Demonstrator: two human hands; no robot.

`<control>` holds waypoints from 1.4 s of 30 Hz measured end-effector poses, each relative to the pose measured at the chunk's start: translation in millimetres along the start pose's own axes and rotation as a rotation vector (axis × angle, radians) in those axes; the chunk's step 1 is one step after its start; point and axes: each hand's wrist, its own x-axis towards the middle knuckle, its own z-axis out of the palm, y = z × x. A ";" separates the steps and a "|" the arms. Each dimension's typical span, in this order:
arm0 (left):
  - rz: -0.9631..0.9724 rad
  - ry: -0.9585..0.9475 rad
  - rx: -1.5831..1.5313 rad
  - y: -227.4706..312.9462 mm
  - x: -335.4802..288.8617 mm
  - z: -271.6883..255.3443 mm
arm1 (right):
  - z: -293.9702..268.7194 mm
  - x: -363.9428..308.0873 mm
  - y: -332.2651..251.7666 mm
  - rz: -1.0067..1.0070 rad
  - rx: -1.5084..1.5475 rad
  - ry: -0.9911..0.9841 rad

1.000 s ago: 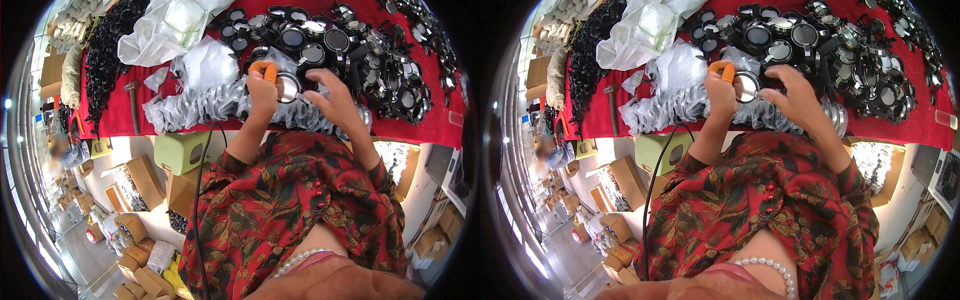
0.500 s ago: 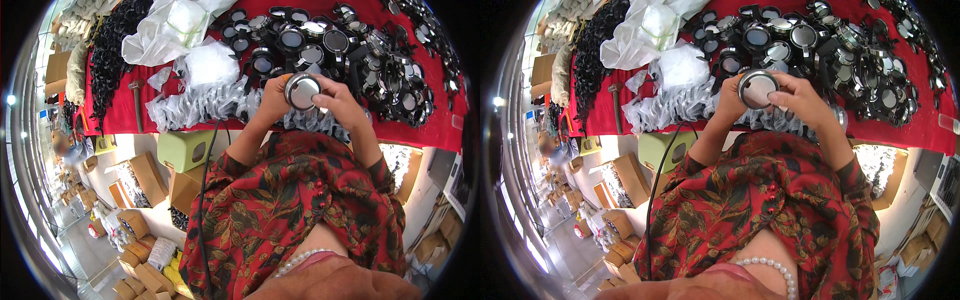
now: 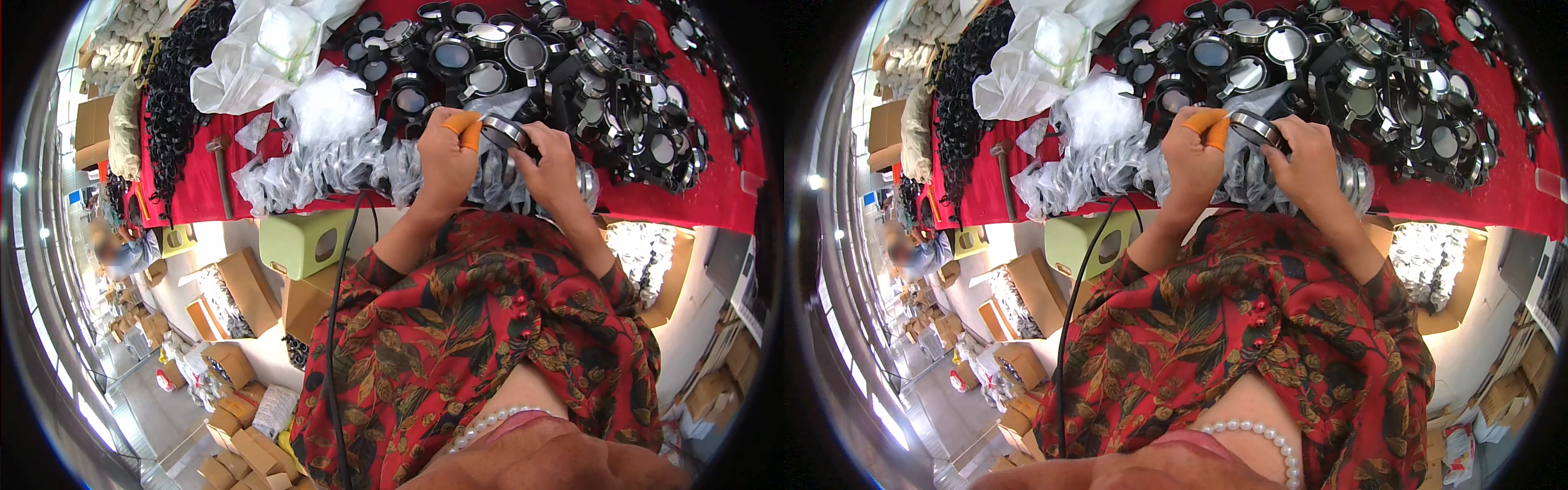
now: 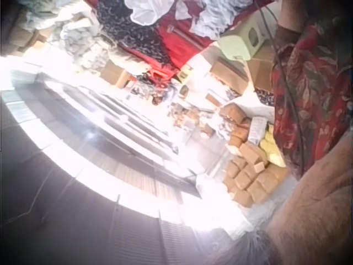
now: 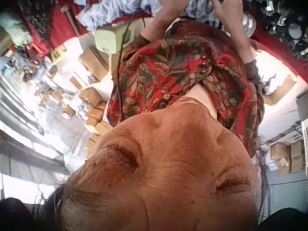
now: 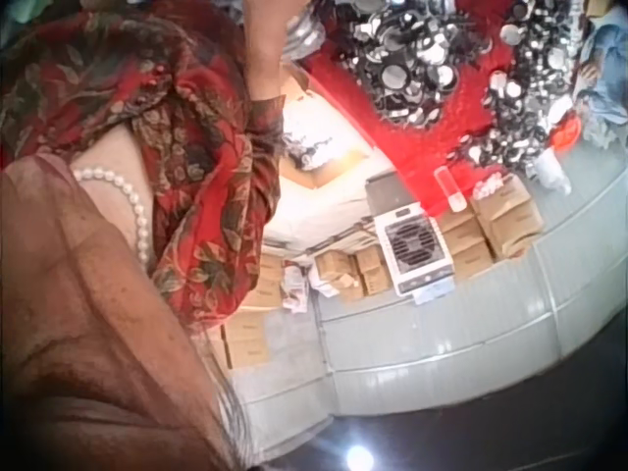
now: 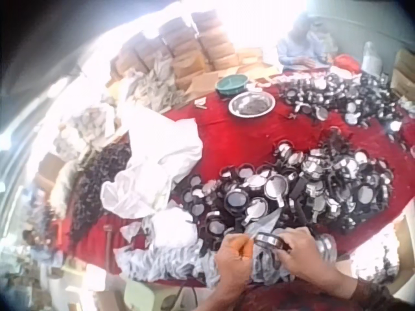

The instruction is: Packing round black components into individual plastic bags and grouping them together.

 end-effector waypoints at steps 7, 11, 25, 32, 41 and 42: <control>0.394 -0.026 0.059 20.4 -27.0 26.0 | -0.8 -17.2 8.4 0.154 0.392 0.078; 0.346 -0.151 -0.076 30.2 -35.8 30.3 | -24.2 -28.7 24.1 0.539 0.949 -0.154; 0.384 -0.247 -0.020 55.5 -58.1 57.5 | -54.0 -65.8 35.7 0.049 0.381 -0.005; 0.070 -0.310 -0.202 44.0 -82.8 73.8 | -66.9 -90.1 54.6 0.619 0.943 -0.038; 0.186 -1.019 -0.231 71.6 -139.6 104.1 | -76.1 -114.4 76.0 0.229 -0.056 0.466; 0.272 -1.001 -0.133 68.0 -139.4 107.0 | -88.1 -120.4 89.2 0.272 -0.073 0.493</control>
